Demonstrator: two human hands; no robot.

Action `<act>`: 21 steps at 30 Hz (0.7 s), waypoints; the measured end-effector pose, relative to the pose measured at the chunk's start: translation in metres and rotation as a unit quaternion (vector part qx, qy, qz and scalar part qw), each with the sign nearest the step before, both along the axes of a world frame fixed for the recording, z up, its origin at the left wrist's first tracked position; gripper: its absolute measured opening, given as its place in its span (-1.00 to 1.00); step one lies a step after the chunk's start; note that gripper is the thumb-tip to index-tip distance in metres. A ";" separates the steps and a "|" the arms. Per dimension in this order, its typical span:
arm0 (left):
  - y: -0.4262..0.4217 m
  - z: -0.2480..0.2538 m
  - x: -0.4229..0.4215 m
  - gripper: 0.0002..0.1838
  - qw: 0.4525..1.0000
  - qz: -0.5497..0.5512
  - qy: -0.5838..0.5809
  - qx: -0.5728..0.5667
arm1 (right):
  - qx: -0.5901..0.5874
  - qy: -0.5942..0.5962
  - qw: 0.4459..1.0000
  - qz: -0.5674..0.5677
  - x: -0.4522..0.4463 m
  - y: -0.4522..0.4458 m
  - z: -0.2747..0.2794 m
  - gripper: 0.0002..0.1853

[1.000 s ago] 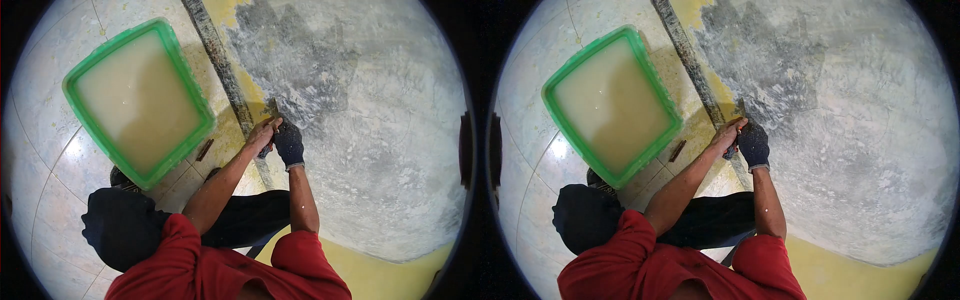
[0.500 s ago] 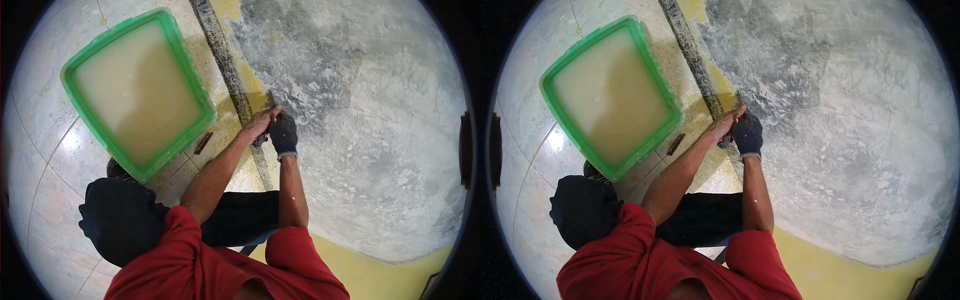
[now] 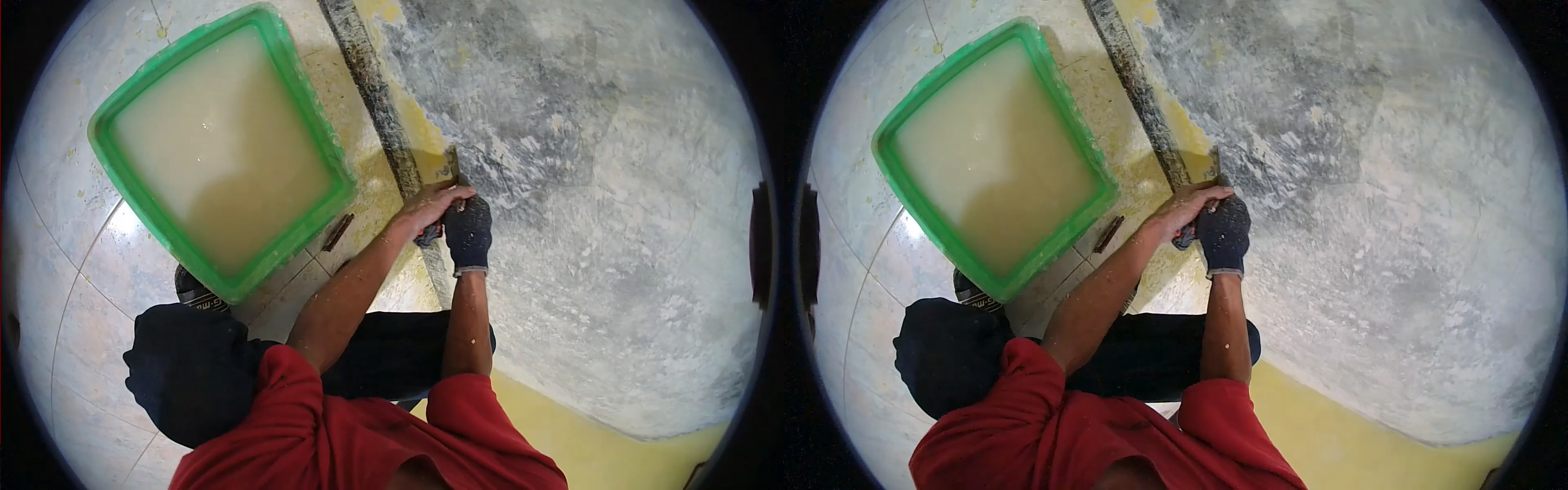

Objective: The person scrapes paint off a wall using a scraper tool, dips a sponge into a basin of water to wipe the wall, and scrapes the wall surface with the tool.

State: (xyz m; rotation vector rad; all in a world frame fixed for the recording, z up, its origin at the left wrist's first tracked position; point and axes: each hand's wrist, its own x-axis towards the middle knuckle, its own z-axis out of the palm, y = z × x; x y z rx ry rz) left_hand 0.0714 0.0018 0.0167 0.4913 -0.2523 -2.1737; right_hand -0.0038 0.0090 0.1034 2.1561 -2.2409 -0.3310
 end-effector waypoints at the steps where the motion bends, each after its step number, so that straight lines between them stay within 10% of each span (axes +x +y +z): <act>1: -0.005 -0.002 0.002 -0.55 1.000 -0.016 0.005 0.009 | 0.004 0.000 1.000 0.006 -0.001 -0.005 -0.005 -0.69; 9: -0.007 0.011 -0.004 -0.52 0.999 0.037 -0.020 0.031 | 0.068 -0.070 0.994 -0.056 0.010 -0.012 0.010 -0.69; 15: -0.005 0.009 -0.010 -0.49 0.996 -0.009 0.062 0.059 | -0.094 0.000 0.987 0.128 0.003 -0.002 0.006 -0.71; 17: -0.004 0.038 0.013 -0.48 0.996 0.030 0.068 0.043 | 0.077 -0.082 0.987 -0.116 0.010 -0.013 0.026 -0.73; 19: -0.008 0.024 0.003 -0.50 0.996 0.037 0.062 0.052 | -0.066 0.018 0.976 0.206 -0.059 -0.014 -0.025 -0.75; 21: -0.014 -0.021 -0.010 -0.56 0.991 0.045 0.106 0.066 | -0.043 -0.015 0.989 0.144 -0.054 -0.017 -0.062 -0.76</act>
